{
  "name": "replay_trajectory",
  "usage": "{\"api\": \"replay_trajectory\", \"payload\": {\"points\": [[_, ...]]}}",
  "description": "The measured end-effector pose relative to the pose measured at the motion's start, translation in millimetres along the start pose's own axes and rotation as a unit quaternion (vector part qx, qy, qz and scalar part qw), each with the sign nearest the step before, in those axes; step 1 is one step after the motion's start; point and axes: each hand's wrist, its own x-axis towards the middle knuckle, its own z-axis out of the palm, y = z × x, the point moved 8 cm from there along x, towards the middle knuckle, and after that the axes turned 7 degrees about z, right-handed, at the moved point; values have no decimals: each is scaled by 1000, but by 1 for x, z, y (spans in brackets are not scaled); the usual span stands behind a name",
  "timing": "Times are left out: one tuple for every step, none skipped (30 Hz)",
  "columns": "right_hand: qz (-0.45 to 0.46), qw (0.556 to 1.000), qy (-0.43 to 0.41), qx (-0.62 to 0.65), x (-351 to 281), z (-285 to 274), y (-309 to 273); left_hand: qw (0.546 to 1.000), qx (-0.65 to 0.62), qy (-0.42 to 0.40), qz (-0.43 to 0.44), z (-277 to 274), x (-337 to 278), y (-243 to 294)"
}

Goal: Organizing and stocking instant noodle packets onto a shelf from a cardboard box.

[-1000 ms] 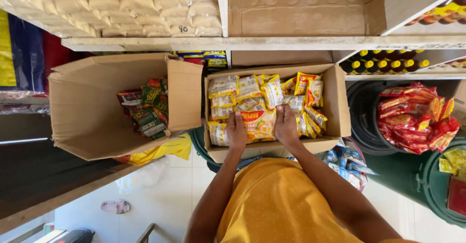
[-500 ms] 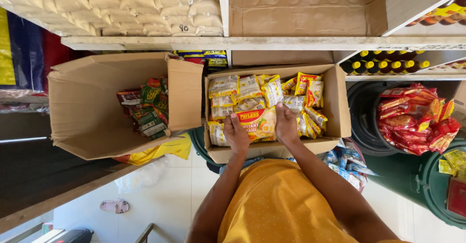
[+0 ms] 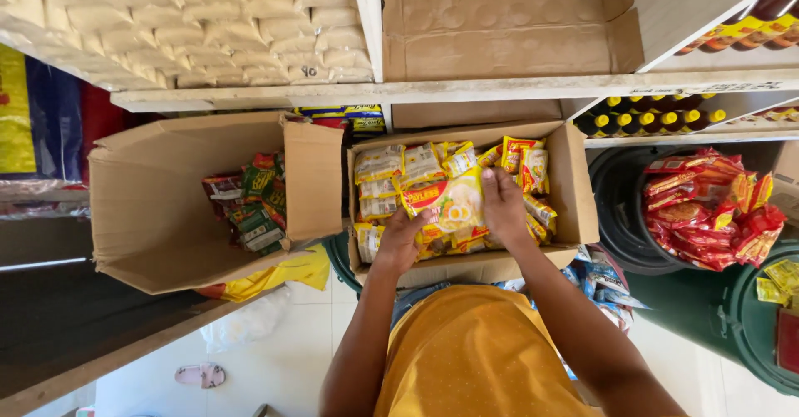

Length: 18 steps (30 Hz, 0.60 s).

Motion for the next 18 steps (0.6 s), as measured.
{"api": "replay_trajectory", "payload": {"points": [[-57,997,23,-55,-7,-7,-20,1000,14,10,15,-2,2,2],[-60,997,23,-52,-18,-8,-46,1000,16,8,18,4,4,8],[-87,992,22,-87,-30,-9,-77,996,74,34,43,6,6,17],[-110,986,23,-122,-45,-10,-105,987,132,61,65,7,4,25],[-110,986,23,-120,-54,-8,-109,987,134,61,66,9,3,24],[-156,973,10,-168,-64,-2,-119,986,140,51,72,15,5,23],[-200,956,-2,-215,-76,3,-129,985,146,42,77,21,7,21],[-206,955,7,-214,-80,1,-131,985,148,32,80,27,10,18],[-244,939,6,-241,-87,3,-137,982,168,31,85,32,12,16],[-282,921,7,-269,-92,5,-143,977,188,29,91,38,17,15],[-287,920,18,-267,-91,0,-151,977,191,17,95,53,23,19],[-270,925,30,-265,-90,-7,-156,979,176,-7,100,69,24,22],[-253,930,42,-261,-89,-13,-160,981,160,-31,105,84,24,24],[-259,929,50,-259,-88,-21,-171,980,163,-40,109,97,29,28],[-264,927,65,-258,-87,-30,-182,979,170,-40,102,109,33,31],[-272,924,81,-257,-86,-39,-194,979,176,-41,97,122,39,34],[-280,921,90,-255,-85,-47,-201,977,179,-51,103,133,43,37],[-290,920,98,-243,-82,-55,-210,973,195,-64,102,147,50,40]]}}
